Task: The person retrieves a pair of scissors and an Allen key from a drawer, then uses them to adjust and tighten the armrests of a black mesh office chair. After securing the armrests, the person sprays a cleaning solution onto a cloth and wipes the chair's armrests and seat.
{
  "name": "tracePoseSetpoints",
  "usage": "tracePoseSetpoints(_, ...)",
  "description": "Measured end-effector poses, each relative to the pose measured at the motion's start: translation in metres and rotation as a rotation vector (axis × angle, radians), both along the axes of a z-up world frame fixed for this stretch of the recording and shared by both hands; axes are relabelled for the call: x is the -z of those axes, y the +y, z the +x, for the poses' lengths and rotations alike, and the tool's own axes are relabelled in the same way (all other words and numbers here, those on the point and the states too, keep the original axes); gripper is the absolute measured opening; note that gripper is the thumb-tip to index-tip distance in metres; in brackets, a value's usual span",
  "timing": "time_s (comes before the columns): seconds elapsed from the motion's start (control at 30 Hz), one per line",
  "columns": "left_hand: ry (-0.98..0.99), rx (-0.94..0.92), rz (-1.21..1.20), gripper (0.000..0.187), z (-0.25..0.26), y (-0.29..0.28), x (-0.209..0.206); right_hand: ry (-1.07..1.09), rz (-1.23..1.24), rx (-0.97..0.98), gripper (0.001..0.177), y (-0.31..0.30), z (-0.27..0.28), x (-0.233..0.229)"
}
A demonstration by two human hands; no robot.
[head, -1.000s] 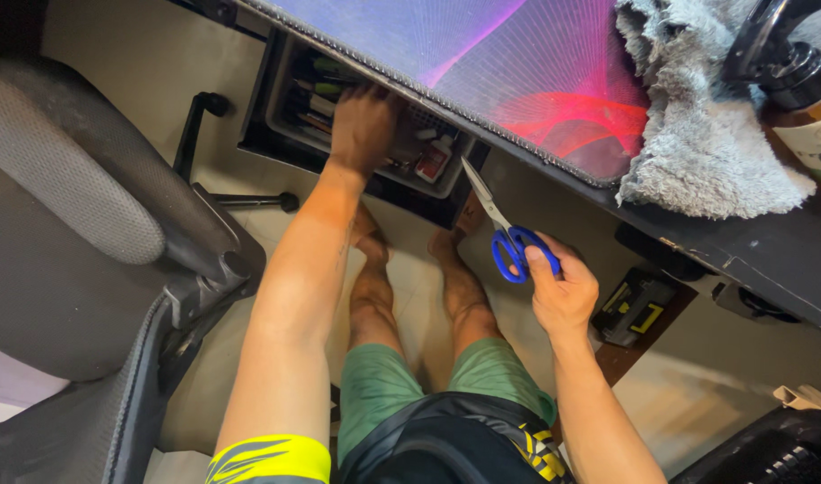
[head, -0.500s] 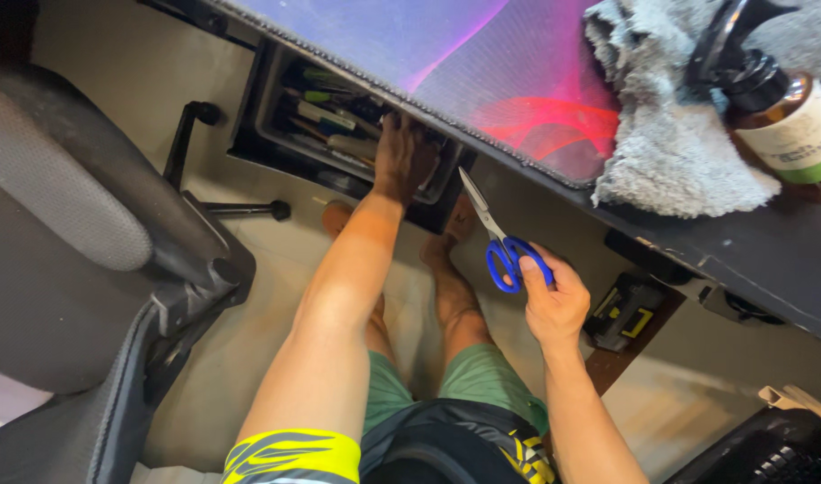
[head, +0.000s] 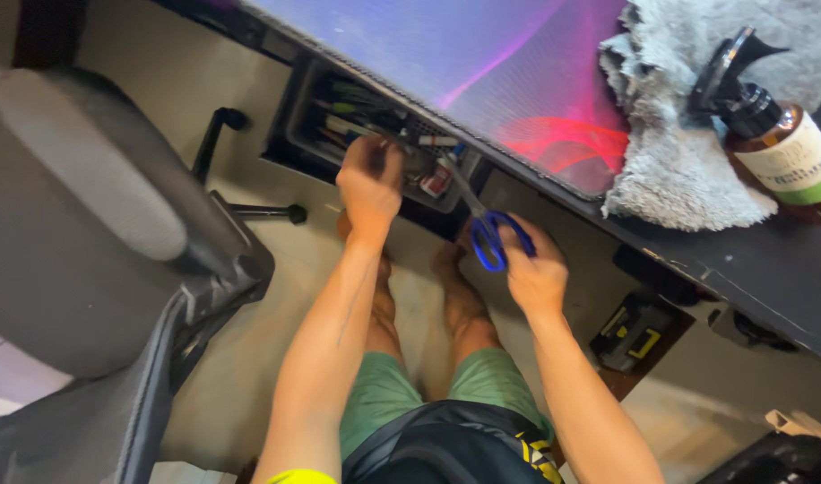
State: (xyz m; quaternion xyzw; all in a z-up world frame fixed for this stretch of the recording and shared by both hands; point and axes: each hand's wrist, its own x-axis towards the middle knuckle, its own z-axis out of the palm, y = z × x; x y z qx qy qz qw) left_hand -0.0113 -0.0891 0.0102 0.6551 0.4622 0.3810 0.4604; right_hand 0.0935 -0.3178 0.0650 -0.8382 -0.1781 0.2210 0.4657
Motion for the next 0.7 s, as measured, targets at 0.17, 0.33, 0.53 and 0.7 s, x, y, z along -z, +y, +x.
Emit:
tracePoseSetpoints(0.17,-0.338,-0.084,-0.300,0.009,-0.055,-0.017,-0.001,0.110,0.080,-0.156,0.033,0.075,0.002,0.031)
tracePoseSetpoints(0.33,-0.382,-0.173,-0.482,0.014,-0.082,-0.033,0.012,0.458,-0.036,-0.149,0.034,0.127,0.004,0.053)
tracePoseSetpoints(0.53,-0.475,-0.211,-0.700,0.024,-0.084,-0.043,0.000,-0.048,-0.064,-0.379,0.033,0.128,0.018,0.068)
tracePoseSetpoints(0.7,-0.488,-0.188,-0.733,0.026,-0.079,-0.041,-0.015,-0.359,-0.016,-0.453,0.032,0.125,0.014,0.066)
